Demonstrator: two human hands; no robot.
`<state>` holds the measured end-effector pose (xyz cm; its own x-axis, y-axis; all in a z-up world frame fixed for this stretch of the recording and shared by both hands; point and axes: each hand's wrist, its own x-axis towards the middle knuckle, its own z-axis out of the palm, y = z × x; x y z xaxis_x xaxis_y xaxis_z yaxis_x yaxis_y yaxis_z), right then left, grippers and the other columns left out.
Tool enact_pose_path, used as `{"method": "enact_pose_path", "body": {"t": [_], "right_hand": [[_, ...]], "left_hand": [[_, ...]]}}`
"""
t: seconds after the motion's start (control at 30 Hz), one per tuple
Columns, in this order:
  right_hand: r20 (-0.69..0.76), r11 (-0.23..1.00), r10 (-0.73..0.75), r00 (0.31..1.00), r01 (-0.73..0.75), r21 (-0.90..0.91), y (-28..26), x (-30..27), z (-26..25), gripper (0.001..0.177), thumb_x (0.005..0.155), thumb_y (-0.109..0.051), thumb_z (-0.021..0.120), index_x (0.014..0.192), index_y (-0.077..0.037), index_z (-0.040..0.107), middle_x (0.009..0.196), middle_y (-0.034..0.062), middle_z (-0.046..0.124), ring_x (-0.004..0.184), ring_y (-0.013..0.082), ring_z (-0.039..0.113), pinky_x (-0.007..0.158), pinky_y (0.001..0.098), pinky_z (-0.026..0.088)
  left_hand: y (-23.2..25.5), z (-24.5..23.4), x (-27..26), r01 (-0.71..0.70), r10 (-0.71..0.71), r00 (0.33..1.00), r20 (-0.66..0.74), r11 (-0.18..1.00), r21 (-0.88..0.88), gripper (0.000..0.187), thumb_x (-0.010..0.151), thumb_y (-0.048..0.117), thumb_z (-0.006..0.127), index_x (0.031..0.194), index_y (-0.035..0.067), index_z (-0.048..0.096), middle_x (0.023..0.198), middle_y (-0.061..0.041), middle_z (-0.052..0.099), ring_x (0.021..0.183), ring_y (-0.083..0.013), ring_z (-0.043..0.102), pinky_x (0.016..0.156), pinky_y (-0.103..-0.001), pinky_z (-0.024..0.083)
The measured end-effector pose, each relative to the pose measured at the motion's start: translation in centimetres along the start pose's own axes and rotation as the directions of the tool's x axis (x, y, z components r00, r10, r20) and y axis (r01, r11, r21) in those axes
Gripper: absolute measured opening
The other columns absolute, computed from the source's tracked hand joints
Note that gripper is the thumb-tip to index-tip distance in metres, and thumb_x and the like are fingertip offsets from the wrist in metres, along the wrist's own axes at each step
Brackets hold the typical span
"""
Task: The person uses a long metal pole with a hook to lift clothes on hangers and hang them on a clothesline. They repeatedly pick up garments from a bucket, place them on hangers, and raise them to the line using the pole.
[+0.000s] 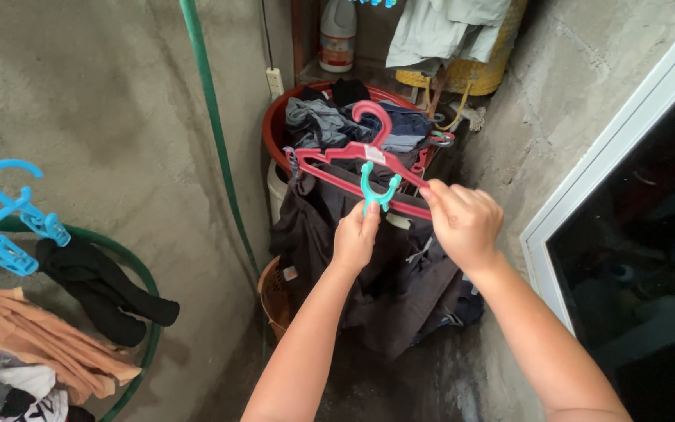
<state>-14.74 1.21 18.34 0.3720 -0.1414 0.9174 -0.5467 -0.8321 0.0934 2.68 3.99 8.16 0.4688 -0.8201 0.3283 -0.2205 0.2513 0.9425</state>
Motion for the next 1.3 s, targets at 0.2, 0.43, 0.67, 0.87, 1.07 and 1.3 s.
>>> {"method": "enact_pose_path", "body": {"t": [0.2, 0.43, 0.67, 0.87, 1.07, 1.3], "right_hand": [[-0.002, 1.0, 0.001, 1.0, -0.001, 0.03, -0.2, -0.7, 0.9, 0.009, 0.097, -0.019, 0.077, 0.098, -0.01, 0.076, 0.068, 0.0041, 0.058, 0.061, 0.0259, 0.056, 0.06, 0.0383, 0.044], [0.017, 0.98, -0.034, 0.999, 0.036, -0.194, 1.6, -1.9, 3.3, 0.031, 0.094, -0.019, 0.073, 0.122, -0.006, 0.07, 0.114, 0.0128, 0.065, 0.11, 0.0355, 0.059, 0.096, 0.0592, 0.039], [0.182, 0.782, 0.331, 0.926, -0.377, 0.497, -5.3, -16.3, 9.6, 0.052, 0.099, -0.001, 0.055, 0.148, 0.008, 0.04, 0.154, 0.0277, 0.04, 0.14, 0.0393, 0.048, 0.111, 0.0422, 0.044], [0.42, 0.52, 0.521, 0.743, -0.667, 0.534, -7.9, -20.9, 15.8, 0.05, 0.103, -0.015, 0.052, 0.144, 0.01, 0.037, 0.142, 0.0262, 0.044, 0.13, 0.0356, 0.044, 0.107, 0.0425, 0.035], [0.263, 0.361, 0.712, 0.651, -0.661, 0.658, -4.2, -7.0, 16.8, 0.033, 0.108, -0.027, 0.043, 0.119, 0.003, 0.053, 0.107, 0.0157, 0.066, 0.097, 0.0242, 0.064, 0.088, 0.0364, 0.05], [-0.27, 0.739, 0.55, 0.79, -0.31, 0.598, 0.0, 13.6, 10.8, 0.027, 0.111, -0.028, 0.051, 0.101, -0.003, 0.055, 0.082, 0.0151, 0.062, 0.073, 0.0292, 0.061, 0.069, 0.0403, 0.049]], "left_hand": [[-2.0, 0.1, 1.0, 0.034, -0.035, 0.999, -0.01, 0.999, -0.021, 0.053, 0.103, 0.052, 0.048, 0.085, 0.005, 0.063, 0.063, -0.002, 0.06, 0.057, -0.0122, 0.06, 0.059, -0.03, 0.049], [-13.5, 0.4, -2.0, 0.123, -0.086, 0.985, 0.151, 0.958, -0.258, 0.054, 0.104, 0.054, 0.048, 0.083, 0.006, 0.058, 0.069, 0.0, 0.055, 0.065, -0.0102, 0.052, 0.065, -0.027, 0.043], [-14.8, 3.1, 0.2, 0.236, -0.176, 0.969, 0.174, 0.865, -0.443, 0.047, 0.104, 0.053, 0.051, 0.085, 0.01, 0.057, 0.075, 0.005, 0.047, 0.071, -0.0076, 0.041, 0.067, -0.023, 0.036], [-4.3, 3.9, 6.8, 0.148, -0.099, 0.985, 0.139, 0.902, -0.406, 0.05, 0.104, 0.056, 0.045, 0.083, 0.012, 0.054, 0.068, 0.006, 0.043, 0.064, -0.0079, 0.037, 0.059, -0.024, 0.032], [7.6, 3.1, 9.7, -0.314, 0.423, 0.901, 0.093, 0.785, -0.534, 0.047, 0.115, 0.044, 0.042, 0.122, 0.001, 0.06, 0.111, -0.008, 0.056, 0.103, -0.0162, 0.051, 0.096, -0.028, 0.042], [0.4, 3.0, -1.9, -0.643, 0.681, 0.705, -0.2, 0.732, 0.225, 0.058, 0.105, 0.017, 0.05, 0.154, -0.007, 0.031, 0.156, -0.029, 0.039, 0.144, -0.0432, 0.042, 0.118, -0.047, 0.035]]}}
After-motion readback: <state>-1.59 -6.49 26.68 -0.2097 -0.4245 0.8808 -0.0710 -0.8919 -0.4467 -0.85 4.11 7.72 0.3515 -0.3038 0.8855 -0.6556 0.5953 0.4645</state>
